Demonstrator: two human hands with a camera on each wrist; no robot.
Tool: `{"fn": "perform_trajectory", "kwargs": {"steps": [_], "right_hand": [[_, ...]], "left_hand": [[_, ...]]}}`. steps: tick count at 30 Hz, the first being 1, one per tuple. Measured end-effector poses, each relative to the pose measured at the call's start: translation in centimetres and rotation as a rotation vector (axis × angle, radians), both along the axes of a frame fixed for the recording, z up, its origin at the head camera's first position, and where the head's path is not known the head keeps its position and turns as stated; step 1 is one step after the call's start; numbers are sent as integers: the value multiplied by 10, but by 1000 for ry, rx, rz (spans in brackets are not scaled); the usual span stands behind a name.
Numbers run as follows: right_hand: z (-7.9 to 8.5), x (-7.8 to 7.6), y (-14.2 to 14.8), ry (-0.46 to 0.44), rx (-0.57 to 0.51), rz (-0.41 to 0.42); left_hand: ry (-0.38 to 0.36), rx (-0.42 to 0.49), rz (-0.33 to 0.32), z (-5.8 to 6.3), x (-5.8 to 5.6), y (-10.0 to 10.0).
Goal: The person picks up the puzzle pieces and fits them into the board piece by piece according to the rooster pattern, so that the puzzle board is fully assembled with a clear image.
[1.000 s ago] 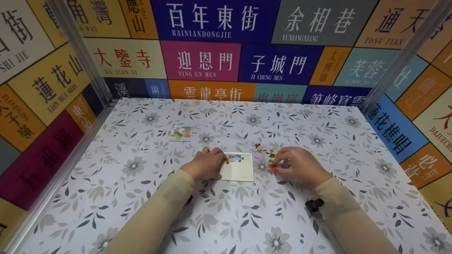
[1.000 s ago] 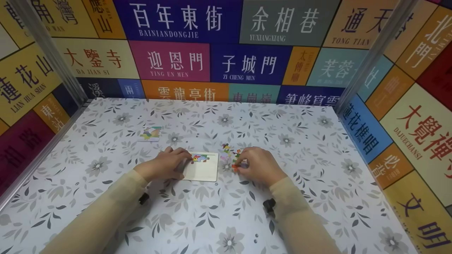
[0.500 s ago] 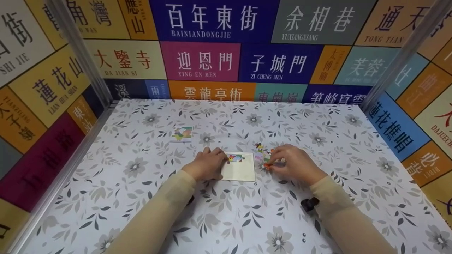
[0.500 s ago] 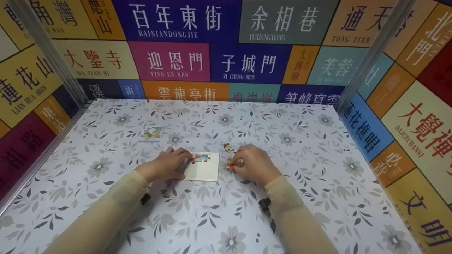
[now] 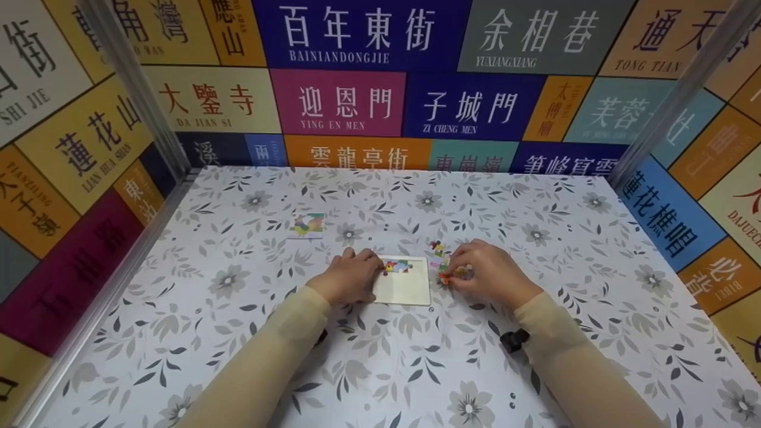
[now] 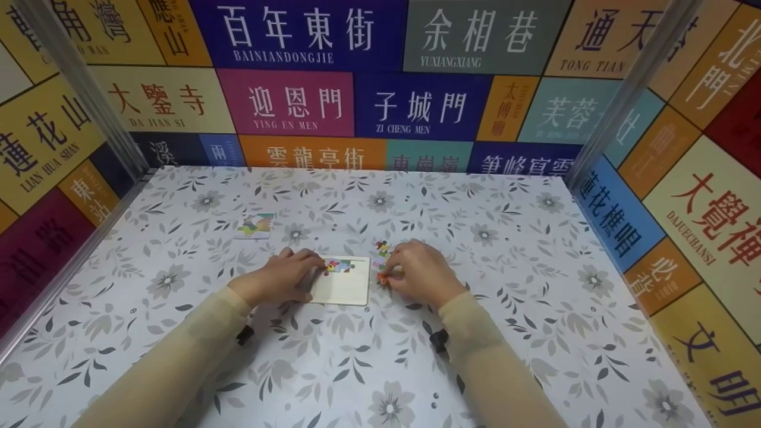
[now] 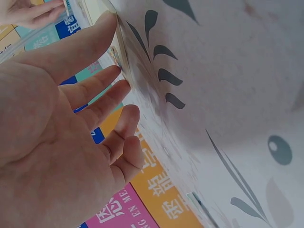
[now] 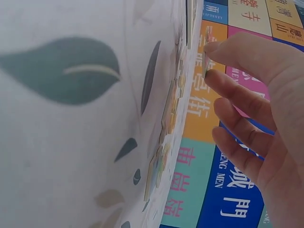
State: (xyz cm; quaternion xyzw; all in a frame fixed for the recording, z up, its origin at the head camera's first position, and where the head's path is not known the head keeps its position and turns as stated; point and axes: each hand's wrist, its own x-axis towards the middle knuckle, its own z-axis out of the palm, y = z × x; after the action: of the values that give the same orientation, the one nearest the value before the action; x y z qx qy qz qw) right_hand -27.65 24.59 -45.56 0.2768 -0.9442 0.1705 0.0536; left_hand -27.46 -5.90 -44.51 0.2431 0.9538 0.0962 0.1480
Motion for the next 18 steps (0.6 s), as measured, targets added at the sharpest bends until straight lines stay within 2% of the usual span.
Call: {"fn": "perform_trajectory", "kwargs": {"steps": [10, 18], "right_hand": [[6, -5, -11, -23, 5, -10], [3, -8, -21, -18, 24, -1]], "left_hand": [[-15, -6, 17, 4, -1, 2], [-6, 1, 11, -1, 0, 1]]}}
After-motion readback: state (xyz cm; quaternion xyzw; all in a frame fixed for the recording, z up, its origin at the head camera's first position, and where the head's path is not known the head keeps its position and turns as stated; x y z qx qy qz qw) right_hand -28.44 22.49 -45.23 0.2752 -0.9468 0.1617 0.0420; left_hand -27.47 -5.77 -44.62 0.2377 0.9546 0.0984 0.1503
